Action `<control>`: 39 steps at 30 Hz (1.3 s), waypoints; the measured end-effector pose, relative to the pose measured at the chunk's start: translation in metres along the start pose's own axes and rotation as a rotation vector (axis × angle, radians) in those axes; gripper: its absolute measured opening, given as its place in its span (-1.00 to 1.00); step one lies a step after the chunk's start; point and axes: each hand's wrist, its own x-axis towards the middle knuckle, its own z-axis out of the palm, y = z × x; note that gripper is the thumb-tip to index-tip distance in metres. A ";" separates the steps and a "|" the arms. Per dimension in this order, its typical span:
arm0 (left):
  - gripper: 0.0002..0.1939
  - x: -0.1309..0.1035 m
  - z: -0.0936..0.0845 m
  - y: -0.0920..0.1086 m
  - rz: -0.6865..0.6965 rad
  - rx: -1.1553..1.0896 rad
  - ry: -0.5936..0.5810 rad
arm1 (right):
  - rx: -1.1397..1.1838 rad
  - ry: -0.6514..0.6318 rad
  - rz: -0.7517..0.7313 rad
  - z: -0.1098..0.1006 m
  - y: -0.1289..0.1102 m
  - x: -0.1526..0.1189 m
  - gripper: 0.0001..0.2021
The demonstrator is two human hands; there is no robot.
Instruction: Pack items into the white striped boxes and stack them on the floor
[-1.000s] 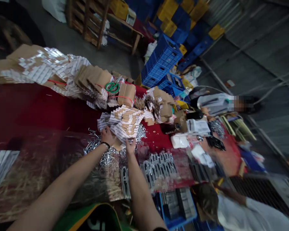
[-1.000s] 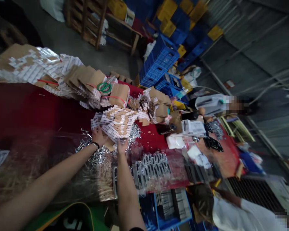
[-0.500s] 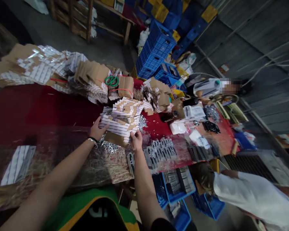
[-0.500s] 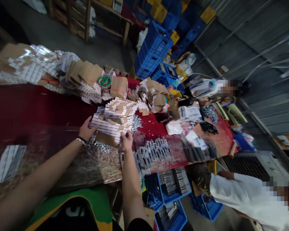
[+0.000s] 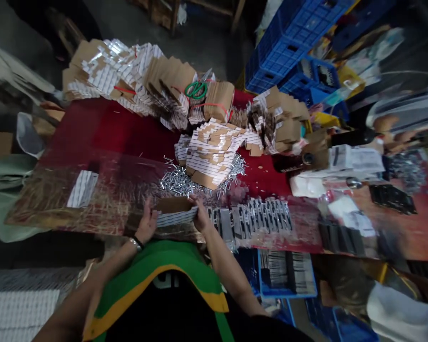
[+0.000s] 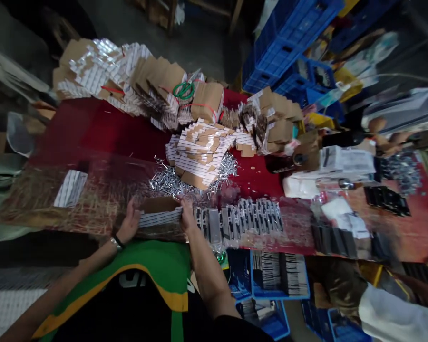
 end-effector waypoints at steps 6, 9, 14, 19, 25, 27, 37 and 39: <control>-0.19 0.001 -0.039 -0.023 -0.168 0.060 0.071 | 0.051 0.031 -0.011 0.043 0.017 -0.053 -0.32; -0.31 0.004 -0.083 -0.035 -0.073 -0.009 -0.340 | 0.140 -0.113 0.121 0.064 0.019 -0.071 -0.39; -0.48 0.006 -0.128 -0.050 -0.028 0.168 -0.303 | 0.172 -0.039 0.266 0.103 0.025 -0.089 -0.53; -0.75 0.014 -0.144 -0.050 0.131 0.165 -0.585 | 0.207 -0.189 0.259 0.106 0.024 -0.093 -0.60; -0.46 0.055 -0.134 -0.034 -0.035 0.460 -0.825 | -0.260 -0.274 0.203 0.109 0.027 -0.076 -0.53; -0.56 0.065 -0.124 -0.033 -0.050 0.531 -0.804 | -0.235 -0.078 0.161 0.114 0.030 -0.069 -0.60; -0.68 0.166 -0.010 -0.031 0.099 0.645 -0.344 | -0.350 -0.008 -0.031 0.112 0.039 -0.008 -0.77; -0.78 0.191 0.007 -0.033 0.107 0.692 -0.312 | -0.681 -0.124 -0.018 0.108 0.047 -0.005 -0.91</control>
